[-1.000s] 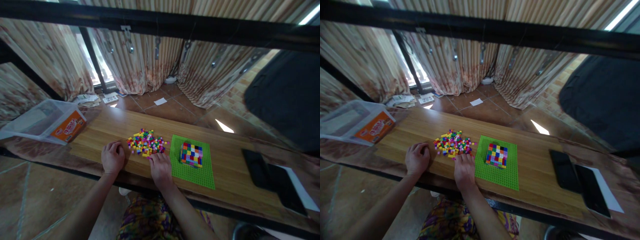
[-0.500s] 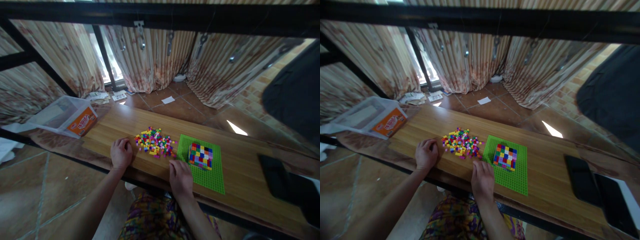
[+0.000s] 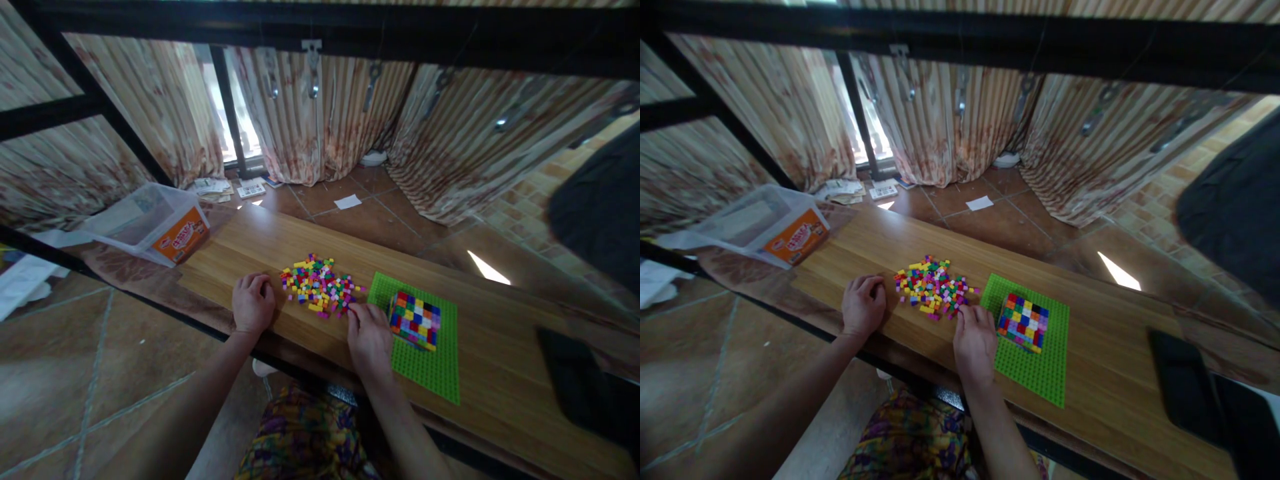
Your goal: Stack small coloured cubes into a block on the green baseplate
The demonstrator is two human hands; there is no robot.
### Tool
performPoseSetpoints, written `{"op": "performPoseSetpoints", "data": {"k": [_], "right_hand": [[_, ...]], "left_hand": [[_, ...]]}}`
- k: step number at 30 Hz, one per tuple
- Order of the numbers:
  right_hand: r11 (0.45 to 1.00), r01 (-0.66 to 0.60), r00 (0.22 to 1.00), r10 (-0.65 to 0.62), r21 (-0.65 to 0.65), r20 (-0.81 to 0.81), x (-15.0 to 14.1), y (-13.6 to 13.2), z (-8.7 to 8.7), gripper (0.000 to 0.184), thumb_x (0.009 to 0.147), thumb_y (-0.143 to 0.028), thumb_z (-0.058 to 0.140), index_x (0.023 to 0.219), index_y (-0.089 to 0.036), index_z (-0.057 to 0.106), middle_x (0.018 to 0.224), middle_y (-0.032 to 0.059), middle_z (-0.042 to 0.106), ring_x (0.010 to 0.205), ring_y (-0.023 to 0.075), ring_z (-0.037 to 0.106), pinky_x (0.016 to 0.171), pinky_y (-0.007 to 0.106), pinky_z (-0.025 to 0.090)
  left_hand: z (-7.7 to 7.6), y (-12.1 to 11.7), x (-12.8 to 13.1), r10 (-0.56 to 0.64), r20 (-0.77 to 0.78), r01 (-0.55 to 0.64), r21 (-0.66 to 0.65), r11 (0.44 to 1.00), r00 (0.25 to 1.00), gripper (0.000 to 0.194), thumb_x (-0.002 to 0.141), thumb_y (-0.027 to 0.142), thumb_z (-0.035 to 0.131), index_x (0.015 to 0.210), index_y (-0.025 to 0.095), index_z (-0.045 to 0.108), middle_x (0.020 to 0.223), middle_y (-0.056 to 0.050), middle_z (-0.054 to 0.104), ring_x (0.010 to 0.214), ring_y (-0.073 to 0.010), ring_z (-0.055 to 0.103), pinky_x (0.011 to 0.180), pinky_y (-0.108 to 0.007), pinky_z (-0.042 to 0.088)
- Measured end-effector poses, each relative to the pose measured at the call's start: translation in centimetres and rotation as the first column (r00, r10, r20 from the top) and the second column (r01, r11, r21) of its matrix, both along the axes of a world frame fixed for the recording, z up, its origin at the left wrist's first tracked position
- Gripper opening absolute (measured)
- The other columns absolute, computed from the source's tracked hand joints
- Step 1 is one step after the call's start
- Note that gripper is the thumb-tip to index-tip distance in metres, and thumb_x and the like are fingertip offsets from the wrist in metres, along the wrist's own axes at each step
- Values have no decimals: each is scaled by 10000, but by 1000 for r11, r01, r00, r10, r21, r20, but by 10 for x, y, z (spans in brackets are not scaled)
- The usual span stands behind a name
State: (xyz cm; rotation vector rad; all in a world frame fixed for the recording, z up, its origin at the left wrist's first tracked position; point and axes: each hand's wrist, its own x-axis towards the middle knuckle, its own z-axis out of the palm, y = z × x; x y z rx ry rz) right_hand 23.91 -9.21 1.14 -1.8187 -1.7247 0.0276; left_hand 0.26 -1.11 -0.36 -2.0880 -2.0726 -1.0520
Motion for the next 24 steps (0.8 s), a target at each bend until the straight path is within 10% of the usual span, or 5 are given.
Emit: {"op": "performPoseSetpoints", "data": {"k": [24], "right_hand": [[997,-7,996,14,-74,89,1,18,1,183,875,-188,530,943,-180,701,950,80,632,872,220,522,807,346,421]], "left_hand": [[-1,-1,0,-1,-21,1,13,1000,1000,208,859,230,499,920,182,692,972,-89,687,936,-251,593,883,-395,482]]}}
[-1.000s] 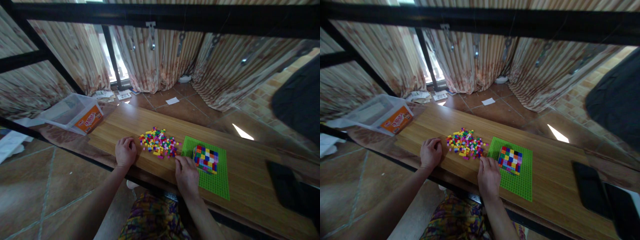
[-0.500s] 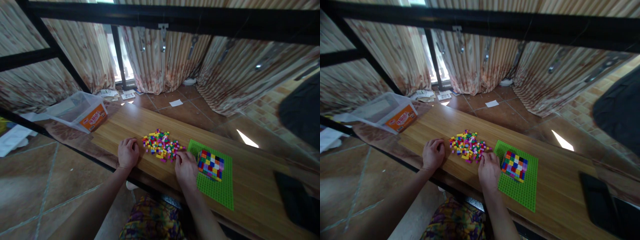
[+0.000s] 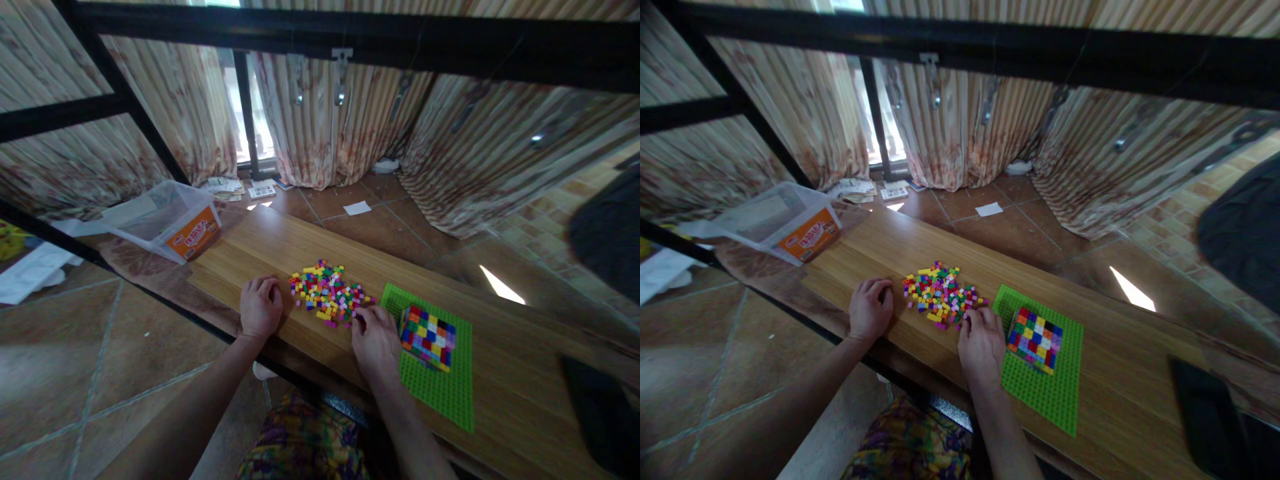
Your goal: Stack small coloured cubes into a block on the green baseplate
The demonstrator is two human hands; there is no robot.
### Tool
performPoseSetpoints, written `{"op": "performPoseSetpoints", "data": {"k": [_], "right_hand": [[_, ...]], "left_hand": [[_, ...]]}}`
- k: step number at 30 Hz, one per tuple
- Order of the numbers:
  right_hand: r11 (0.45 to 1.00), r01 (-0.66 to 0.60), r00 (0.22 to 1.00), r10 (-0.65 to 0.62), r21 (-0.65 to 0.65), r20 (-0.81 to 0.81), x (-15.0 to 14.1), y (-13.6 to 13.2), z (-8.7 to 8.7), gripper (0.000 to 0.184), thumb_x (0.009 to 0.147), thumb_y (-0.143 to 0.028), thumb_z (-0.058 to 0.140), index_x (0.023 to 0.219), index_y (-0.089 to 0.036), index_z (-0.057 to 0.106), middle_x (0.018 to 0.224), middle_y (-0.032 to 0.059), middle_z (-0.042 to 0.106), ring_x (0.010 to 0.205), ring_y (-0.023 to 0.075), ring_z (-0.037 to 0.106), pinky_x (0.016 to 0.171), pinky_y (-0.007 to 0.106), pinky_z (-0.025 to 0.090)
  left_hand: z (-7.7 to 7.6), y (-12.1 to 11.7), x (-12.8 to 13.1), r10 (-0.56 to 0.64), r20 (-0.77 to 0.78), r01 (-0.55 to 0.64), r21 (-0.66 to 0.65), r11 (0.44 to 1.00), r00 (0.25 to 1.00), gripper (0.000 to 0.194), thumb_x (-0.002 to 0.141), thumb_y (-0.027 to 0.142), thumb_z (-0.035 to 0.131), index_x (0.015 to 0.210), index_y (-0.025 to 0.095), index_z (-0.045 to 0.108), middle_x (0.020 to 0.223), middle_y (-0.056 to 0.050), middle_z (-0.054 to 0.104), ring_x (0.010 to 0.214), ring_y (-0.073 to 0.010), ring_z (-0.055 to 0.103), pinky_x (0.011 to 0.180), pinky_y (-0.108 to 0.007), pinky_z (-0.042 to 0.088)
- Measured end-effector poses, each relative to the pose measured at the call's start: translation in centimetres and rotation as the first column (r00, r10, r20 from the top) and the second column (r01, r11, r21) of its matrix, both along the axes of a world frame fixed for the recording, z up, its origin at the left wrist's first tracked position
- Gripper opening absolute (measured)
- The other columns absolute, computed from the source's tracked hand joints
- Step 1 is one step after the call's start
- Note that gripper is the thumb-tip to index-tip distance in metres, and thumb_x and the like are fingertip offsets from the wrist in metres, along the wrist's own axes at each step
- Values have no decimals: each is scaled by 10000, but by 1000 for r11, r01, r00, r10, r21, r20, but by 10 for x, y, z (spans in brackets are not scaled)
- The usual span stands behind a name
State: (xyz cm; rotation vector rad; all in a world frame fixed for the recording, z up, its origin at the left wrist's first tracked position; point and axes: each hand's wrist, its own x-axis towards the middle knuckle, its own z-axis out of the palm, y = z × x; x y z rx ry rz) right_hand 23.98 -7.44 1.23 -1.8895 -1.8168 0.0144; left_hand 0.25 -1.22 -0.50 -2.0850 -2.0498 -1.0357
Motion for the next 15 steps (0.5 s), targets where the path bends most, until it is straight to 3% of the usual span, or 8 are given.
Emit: {"op": "performPoseSetpoints", "data": {"k": [8,15], "right_hand": [[999,-51,999,51,-14,-11,0,0,0,157,882,-193,555,925,-198,706,952,64,642,892,217,518,813,329,414],[998,54,997,-56,41,50,-3,-3,-4,149,869,-285,608,907,-182,708,943,83,658,877,241,511,815,364,395]], "left_hand": [[0,0,0,-7,-5,7,11,1000,1000,202,855,222,501,914,181,690,964,-85,687,921,-247,597,869,-385,487],[-1,1,-1,-8,-1,8,17,1000,1000,202,851,223,501,907,183,692,975,-86,688,931,-247,596,879,-387,482]]}}
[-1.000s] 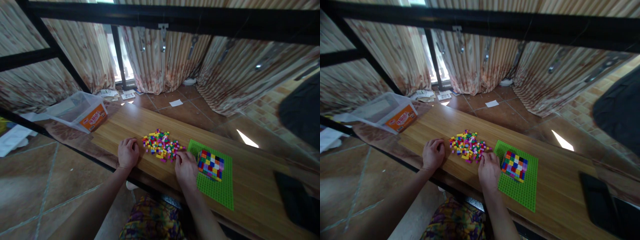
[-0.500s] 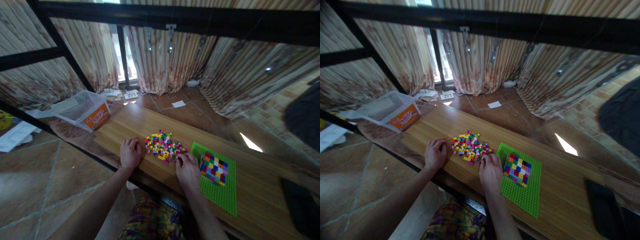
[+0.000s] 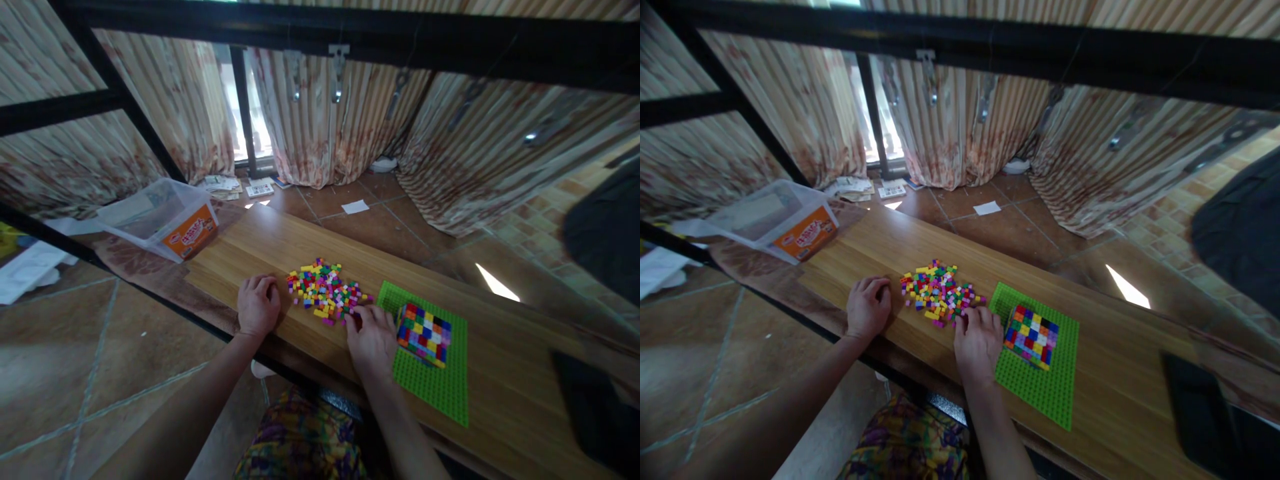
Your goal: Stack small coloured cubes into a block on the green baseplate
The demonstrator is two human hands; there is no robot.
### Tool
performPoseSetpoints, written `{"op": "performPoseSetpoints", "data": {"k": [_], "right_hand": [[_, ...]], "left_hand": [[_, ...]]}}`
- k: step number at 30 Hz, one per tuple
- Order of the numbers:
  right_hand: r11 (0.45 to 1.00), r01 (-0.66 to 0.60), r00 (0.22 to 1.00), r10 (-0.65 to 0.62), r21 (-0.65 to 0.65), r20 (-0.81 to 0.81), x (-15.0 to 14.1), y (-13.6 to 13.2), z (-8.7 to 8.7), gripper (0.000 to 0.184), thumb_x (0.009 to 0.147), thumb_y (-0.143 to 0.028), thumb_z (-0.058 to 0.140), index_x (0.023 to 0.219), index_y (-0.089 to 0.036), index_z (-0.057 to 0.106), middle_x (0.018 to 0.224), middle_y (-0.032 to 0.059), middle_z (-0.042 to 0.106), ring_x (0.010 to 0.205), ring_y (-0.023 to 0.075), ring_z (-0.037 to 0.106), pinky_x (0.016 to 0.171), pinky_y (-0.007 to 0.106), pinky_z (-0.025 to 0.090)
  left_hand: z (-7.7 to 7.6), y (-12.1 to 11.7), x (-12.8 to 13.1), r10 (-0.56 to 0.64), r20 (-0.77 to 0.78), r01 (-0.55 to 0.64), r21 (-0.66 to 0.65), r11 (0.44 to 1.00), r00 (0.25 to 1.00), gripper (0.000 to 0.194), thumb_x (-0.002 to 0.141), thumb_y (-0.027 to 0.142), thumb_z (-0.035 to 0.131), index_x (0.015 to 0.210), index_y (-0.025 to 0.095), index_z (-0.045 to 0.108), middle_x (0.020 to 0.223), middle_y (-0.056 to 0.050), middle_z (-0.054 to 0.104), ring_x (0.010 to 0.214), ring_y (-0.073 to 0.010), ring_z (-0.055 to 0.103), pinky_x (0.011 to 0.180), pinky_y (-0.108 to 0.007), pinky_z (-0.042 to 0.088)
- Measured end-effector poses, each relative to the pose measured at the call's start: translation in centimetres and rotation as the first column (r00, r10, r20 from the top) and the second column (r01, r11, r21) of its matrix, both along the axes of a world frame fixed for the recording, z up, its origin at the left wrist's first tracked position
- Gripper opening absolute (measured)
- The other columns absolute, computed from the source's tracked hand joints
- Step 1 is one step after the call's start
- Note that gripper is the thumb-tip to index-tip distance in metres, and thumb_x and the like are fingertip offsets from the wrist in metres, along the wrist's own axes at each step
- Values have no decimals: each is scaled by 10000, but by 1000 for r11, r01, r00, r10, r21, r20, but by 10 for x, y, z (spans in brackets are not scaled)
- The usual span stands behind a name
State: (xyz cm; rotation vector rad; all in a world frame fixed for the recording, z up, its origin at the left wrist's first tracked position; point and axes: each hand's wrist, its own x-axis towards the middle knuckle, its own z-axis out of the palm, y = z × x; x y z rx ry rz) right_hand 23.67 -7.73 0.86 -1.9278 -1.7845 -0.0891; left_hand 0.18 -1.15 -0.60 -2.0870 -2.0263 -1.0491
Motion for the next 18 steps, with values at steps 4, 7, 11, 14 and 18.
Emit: {"op": "performPoseSetpoints", "data": {"k": [4,7,11,14,18], "right_hand": [[1000,-5,1000,5,-22,7,-3,4,-1,159,880,-283,595,875,-175,712,947,96,649,897,243,513,814,362,400],[1000,-24,999,24,-2,-25,-5,4,-1,163,893,-261,574,867,-179,712,953,94,651,902,234,527,824,360,411],[996,-68,986,77,66,-145,-5,-3,9,185,917,-276,549,876,-182,702,935,80,677,899,220,574,846,360,438],[990,-102,937,130,102,-325,-5,-16,25,188,933,-288,530,909,-189,688,905,51,702,842,175,628,799,305,478],[994,-13,866,66,108,-496,8,-42,41,179,917,-322,557,918,-209,695,889,28,725,768,142,669,720,257,511]], "left_hand": [[1,0,0,-1,-1,1,-5,1000,1000,204,852,226,500,907,184,691,974,-87,686,934,-247,596,887,-389,477],[1,0,0,2,-4,-2,-3,1000,1000,206,852,226,500,913,181,692,961,-89,685,940,-247,598,888,-387,477],[1,0,0,3,-10,-3,-8,1000,1000,212,853,233,495,911,182,692,963,-94,685,946,-253,598,880,-393,477],[1,1,-1,7,-34,-7,0,1000,999,215,853,235,493,907,184,695,965,-91,687,929,-253,600,870,-392,475],[0,2,-2,9,-49,-8,24,1000,999,214,847,232,501,899,175,701,956,-94,693,916,-255,600,864,-385,479]]}}
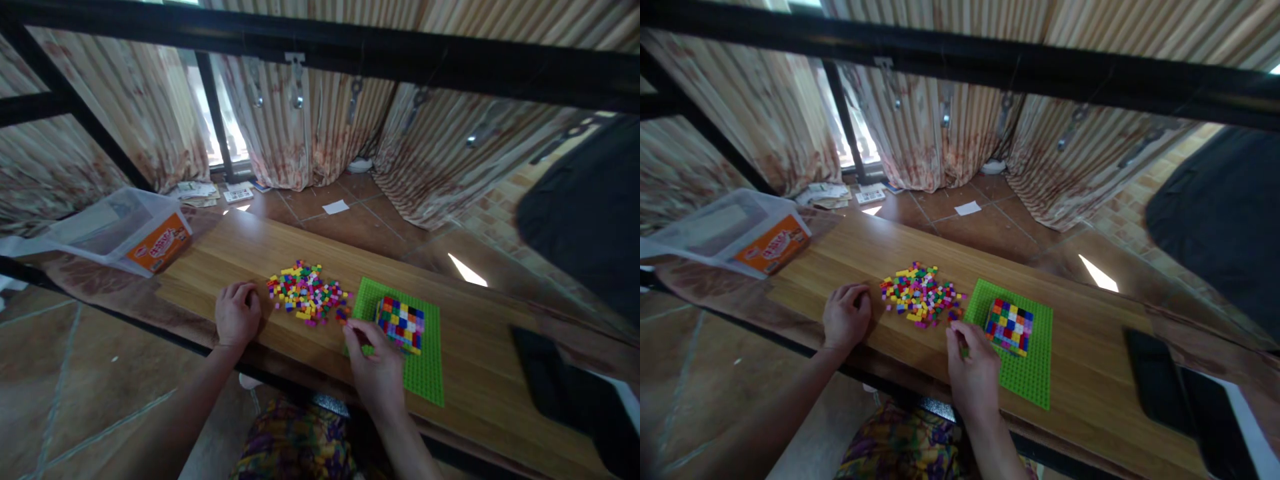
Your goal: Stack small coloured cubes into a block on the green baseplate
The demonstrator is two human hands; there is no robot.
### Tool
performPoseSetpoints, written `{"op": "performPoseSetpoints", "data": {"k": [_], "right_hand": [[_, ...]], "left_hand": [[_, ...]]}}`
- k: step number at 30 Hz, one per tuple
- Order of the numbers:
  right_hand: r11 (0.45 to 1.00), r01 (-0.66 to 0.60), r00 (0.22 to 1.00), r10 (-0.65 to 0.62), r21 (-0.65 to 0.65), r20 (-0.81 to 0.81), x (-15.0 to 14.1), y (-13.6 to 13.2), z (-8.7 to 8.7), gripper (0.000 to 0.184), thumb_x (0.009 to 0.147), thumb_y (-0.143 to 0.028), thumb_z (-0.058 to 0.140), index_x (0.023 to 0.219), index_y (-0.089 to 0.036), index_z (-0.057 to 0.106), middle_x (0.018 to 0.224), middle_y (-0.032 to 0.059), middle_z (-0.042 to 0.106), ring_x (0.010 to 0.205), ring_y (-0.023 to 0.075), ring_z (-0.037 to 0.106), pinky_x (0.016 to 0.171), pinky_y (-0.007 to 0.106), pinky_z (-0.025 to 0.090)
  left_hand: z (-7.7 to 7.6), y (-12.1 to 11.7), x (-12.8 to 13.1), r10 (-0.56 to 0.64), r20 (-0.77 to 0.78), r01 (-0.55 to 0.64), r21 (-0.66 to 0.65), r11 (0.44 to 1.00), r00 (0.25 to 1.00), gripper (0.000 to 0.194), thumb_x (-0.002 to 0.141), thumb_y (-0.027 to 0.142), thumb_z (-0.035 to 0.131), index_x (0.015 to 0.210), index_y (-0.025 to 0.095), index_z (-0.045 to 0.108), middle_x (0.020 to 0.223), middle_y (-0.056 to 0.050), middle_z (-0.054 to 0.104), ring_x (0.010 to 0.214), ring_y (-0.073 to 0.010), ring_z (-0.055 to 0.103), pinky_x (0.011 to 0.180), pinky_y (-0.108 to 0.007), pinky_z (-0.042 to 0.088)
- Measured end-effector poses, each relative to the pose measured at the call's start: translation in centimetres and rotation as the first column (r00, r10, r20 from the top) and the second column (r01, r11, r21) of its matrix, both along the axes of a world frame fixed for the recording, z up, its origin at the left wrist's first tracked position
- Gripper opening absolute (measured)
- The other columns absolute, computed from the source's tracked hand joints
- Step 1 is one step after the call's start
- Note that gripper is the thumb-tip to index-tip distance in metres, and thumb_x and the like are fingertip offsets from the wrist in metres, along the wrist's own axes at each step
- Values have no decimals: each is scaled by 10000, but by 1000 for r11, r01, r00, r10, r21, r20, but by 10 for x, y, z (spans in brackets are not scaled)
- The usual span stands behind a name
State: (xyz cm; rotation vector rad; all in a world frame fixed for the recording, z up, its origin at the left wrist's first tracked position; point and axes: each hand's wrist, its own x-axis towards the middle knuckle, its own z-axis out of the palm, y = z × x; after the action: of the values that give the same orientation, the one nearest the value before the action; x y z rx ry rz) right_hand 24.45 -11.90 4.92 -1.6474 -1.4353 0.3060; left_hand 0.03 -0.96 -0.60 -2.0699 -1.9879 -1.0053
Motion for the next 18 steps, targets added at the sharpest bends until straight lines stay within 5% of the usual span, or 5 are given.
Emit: {"op": "performPoseSetpoints", "data": {"k": [6,11,18], "right_hand": [[963,270,957,-271,-17,-101,60,-36,-7,250,831,-431,652,889,-204,738,915,55,742,804,182,690,744,293,533],[882,457,851,-470,-114,-232,103,-40,-19,304,742,-459,717,858,-181,752,878,70,750,808,212,693,757,325,540],[916,387,818,-392,-102,-421,108,-22,-28,311,711,-451,731,862,-180,762,896,68,757,822,208,694,793,343,546]], "left_hand": [[-1,2,-2,-7,-9,7,20,1000,1000,225,846,234,505,908,161,708,967,-104,701,902,-257,601,864,-389,485],[0,2,-2,-6,-16,6,13,1000,1000,232,852,245,499,912,165,709,973,-99,702,915,-259,606,875,-396,485],[2,3,-2,-13,14,13,-12,1000,1000,231,853,264,495,918,185,702,979,-110,692,939,-273,598,888,-429,475]]}}
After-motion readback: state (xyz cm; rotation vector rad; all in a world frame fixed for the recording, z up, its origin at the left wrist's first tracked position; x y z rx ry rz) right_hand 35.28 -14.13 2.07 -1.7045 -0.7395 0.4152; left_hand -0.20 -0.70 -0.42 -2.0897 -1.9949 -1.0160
